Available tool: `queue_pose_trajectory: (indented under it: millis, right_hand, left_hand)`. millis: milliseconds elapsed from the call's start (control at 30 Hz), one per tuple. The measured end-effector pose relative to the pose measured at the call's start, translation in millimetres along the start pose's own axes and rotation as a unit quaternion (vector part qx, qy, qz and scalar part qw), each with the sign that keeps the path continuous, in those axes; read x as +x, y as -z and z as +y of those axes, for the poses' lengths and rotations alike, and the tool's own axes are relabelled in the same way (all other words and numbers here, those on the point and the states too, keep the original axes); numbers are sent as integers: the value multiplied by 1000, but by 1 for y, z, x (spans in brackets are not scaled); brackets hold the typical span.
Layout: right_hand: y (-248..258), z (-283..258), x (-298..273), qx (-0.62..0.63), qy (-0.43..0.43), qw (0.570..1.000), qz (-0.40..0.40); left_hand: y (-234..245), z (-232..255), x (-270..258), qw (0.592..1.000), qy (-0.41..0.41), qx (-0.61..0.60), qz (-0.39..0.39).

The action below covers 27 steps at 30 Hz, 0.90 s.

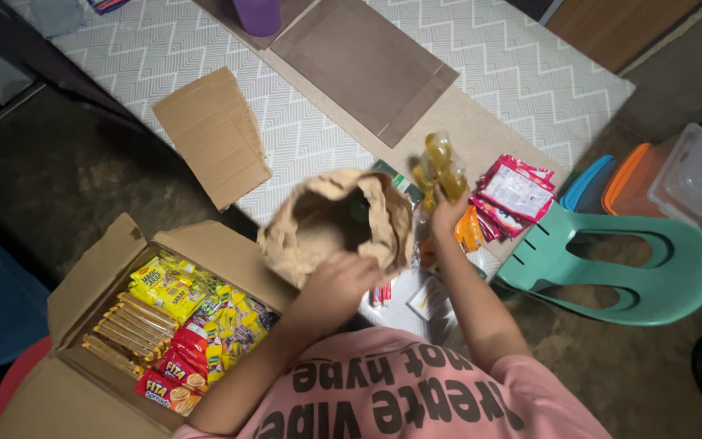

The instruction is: The person removes items from a cardboard box and a paper bag, including detergent sachets, snack packages, and bottles, and places them onto a table.

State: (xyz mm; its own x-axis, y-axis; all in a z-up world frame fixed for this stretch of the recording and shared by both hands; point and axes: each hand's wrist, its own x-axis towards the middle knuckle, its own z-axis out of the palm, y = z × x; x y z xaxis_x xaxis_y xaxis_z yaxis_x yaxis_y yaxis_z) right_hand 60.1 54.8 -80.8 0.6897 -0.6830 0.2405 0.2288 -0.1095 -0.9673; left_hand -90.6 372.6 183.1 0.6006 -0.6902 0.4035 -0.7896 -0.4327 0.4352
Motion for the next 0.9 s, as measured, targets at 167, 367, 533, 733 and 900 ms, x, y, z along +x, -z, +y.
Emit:
queue_pose_trajectory:
  millis: [167, 367, 533, 733, 900]
  right_hand:
    - [-10, 7, 2, 12, -66, 998, -14]
    - [3, 7, 14, 18, -141, 990, -11]
    - [15, 1, 31, -135, -123, 983, -37]
    - [26, 2, 24, -93, -143, 982, -82]
    - [25, -6, 17, -193, -144, 965, -104]
  left_hand:
    - [21, 24, 1, 993, -23, -68, -94]
    - [22, 40, 0, 993, -22, -84, -76]
    - [9, 42, -6, 988, -45, -72, -126]
    - [-2, 45, -19, 983, -42, -87, -155]
    - [-14, 44, -17, 978, -21, -136, -159]
